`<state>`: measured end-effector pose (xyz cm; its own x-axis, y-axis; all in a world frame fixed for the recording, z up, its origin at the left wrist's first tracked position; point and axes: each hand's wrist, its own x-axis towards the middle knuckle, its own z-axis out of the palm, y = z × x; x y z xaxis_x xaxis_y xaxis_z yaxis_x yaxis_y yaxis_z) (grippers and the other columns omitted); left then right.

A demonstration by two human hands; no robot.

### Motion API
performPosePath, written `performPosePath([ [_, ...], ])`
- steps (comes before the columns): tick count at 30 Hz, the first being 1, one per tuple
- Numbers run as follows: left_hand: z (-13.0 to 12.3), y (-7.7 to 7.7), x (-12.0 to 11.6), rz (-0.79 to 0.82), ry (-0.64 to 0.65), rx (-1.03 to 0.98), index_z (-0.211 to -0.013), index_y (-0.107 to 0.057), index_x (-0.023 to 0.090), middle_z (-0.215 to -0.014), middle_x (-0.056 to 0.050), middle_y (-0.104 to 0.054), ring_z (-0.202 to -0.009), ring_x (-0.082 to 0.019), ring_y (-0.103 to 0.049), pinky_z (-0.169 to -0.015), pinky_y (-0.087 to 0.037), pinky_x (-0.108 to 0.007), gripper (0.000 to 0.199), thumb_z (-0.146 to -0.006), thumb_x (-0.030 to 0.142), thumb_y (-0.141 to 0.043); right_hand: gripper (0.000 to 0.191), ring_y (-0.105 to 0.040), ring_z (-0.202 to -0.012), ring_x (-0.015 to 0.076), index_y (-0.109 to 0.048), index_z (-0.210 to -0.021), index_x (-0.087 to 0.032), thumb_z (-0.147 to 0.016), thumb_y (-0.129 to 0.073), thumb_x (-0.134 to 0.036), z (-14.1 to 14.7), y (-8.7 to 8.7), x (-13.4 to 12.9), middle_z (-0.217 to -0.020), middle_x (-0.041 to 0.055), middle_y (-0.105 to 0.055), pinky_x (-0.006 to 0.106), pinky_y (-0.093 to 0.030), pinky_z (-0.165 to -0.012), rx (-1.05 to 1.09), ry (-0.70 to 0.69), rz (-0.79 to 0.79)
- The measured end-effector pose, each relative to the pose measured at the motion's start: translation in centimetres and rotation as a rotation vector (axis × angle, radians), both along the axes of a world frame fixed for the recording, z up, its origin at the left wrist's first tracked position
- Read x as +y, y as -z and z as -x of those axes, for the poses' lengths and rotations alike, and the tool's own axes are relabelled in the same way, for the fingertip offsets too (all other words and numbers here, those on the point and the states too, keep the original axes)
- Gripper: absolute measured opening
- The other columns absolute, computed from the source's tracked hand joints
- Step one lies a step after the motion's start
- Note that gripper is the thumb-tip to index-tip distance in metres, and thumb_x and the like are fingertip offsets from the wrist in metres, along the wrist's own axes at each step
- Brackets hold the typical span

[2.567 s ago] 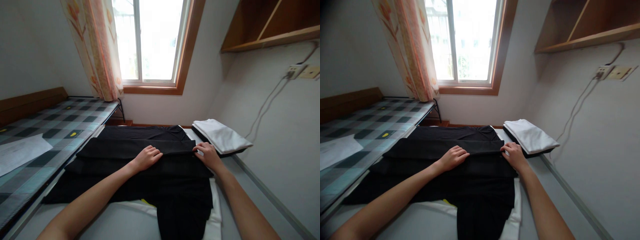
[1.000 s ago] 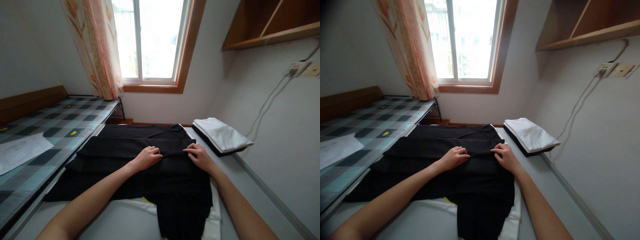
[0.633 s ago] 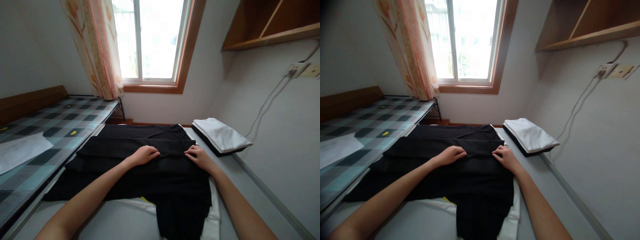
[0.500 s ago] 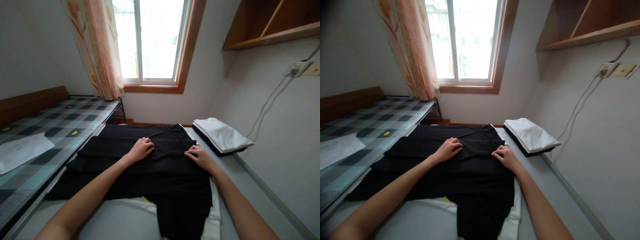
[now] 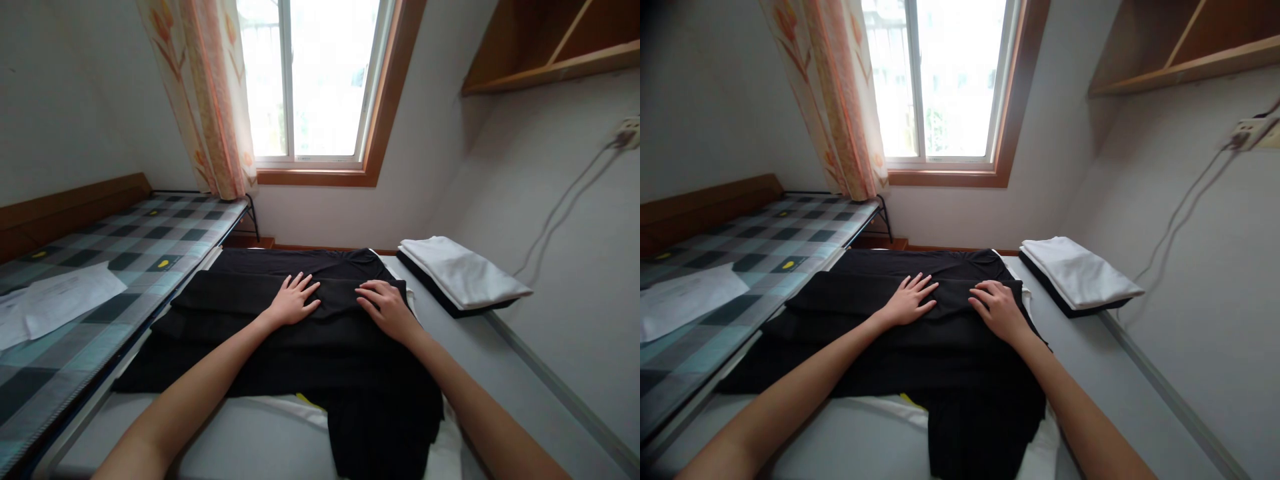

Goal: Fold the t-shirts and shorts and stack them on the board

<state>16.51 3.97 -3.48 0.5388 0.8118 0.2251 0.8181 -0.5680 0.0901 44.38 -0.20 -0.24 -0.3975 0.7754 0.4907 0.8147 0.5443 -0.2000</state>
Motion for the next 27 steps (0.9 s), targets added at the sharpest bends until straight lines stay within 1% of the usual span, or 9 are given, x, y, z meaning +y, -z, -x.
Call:
performPosePath([
  [2,0.0,0.1,0.0,0.003,-0.003,0.001,-0.145,-0.041,0.030,-0.154,-0.007,-0.037,-0.144,-0.030,-0.027,-0.114,-0.023,-0.054,0.059,-0.094,0.058,-0.035,0.046,-0.044,-0.130,0.0297,-0.065,-0.125,-0.022,-0.097,-0.038,-0.046,2.2,0.3,0.5,-0.131,0.0107,-0.060,0.047,-0.036,-0.106,-0.055,-0.025,0.049],
  [5,0.1,0.2,0.1,0.001,-0.001,-0.003,-0.145,-0.042,0.030,-0.154,-0.006,-0.037,-0.144,-0.030,-0.026,-0.115,-0.023,-0.053,0.059,-0.094,0.059,-0.035,0.056,-0.030,-0.141,0.0320,-0.055,-0.137,-0.019,-0.097,-0.032,-0.052,4.9,1.0,1.6,-0.145,0.0116,-0.048,0.050,-0.030,-0.111,-0.131,-0.001,0.122],
  [8,0.1,0.4,0.1,-0.015,-0.016,-0.019,-0.144,-0.042,0.030,-0.153,-0.006,-0.038,-0.144,-0.031,-0.025,-0.114,-0.023,-0.054,0.060,-0.093,0.060,-0.037,0.063,-0.025,-0.143,0.0317,-0.047,-0.144,-0.020,-0.097,-0.027,-0.056,6.3,2.0,2.6,-0.152,0.0117,-0.040,0.051,-0.025,-0.113,-0.185,0.051,0.202],
  [10,0.1,0.4,0.2,-0.022,-0.051,-0.037,-0.145,-0.041,0.028,-0.153,-0.007,-0.038,-0.144,-0.031,-0.026,-0.114,-0.024,-0.054,0.062,-0.093,0.061,-0.037,0.065,-0.025,-0.144,0.0311,-0.042,-0.147,-0.022,-0.096,-0.023,-0.059,6.3,2.6,3.0,-0.154,0.0106,-0.036,0.051,-0.023,-0.114,-0.215,0.098,0.256],
  [15,0.7,0.5,1.0,-0.006,-0.155,-0.064,-0.148,-0.036,0.025,-0.152,-0.009,-0.039,-0.143,-0.031,-0.027,-0.115,-0.021,-0.054,0.066,-0.093,0.061,-0.035,0.074,-0.022,-0.144,0.0330,-0.035,-0.150,-0.026,-0.091,-0.020,-0.069,3.8,3.5,3.6,-0.156,0.0088,-0.032,0.055,-0.018,-0.115,-0.249,0.246,0.321],
  [19,2.8,0.3,2.2,0.029,-0.249,-0.072,-0.147,-0.038,0.023,-0.152,-0.009,-0.039,-0.144,-0.031,-0.026,-0.115,-0.019,-0.055,0.065,-0.094,0.059,-0.033,0.077,-0.024,-0.144,0.0340,-0.035,-0.150,-0.027,-0.090,-0.018,-0.072,1.0,3.5,3.8,-0.155,0.0080,-0.034,0.056,-0.019,-0.114,-0.234,0.349,0.366],
  [23,6.9,-0.2,3.3,0.048,-0.278,-0.066,-0.144,-0.041,0.022,-0.151,-0.009,-0.041,-0.144,-0.030,-0.025,-0.116,-0.016,-0.055,0.060,-0.095,0.054,-0.033,0.076,-0.024,-0.144,0.0328,-0.036,-0.150,-0.024,-0.091,-0.019,-0.070,-1.3,3.4,3.5,-0.155,0.0073,-0.033,0.053,-0.016,-0.116,-0.260,0.384,0.376],
  [25,9.8,-0.5,3.7,0.068,-0.295,-0.065,-0.142,-0.043,0.021,-0.149,-0.009,-0.045,-0.143,-0.028,-0.029,-0.115,-0.018,-0.053,0.058,-0.095,0.052,-0.033,0.073,-0.025,-0.143,0.0319,-0.039,-0.148,-0.024,-0.092,-0.021,-0.067,-2.4,3.6,3.2,-0.154,0.0084,-0.036,0.056,-0.016,-0.115,-0.264,0.407,0.354],
  [27,13.0,-0.8,3.9,0.043,-0.358,-0.069,-0.141,-0.044,0.018,-0.144,-0.011,-0.050,-0.139,-0.026,-0.037,-0.114,-0.022,-0.048,0.056,-0.095,0.049,-0.033,0.067,-0.029,-0.142,0.0324,-0.043,-0.145,-0.024,-0.094,-0.024,-0.063,-3.7,3.7,3.1,-0.151,0.0099,-0.041,0.060,-0.018,-0.113,-0.254,0.437,0.313],
])
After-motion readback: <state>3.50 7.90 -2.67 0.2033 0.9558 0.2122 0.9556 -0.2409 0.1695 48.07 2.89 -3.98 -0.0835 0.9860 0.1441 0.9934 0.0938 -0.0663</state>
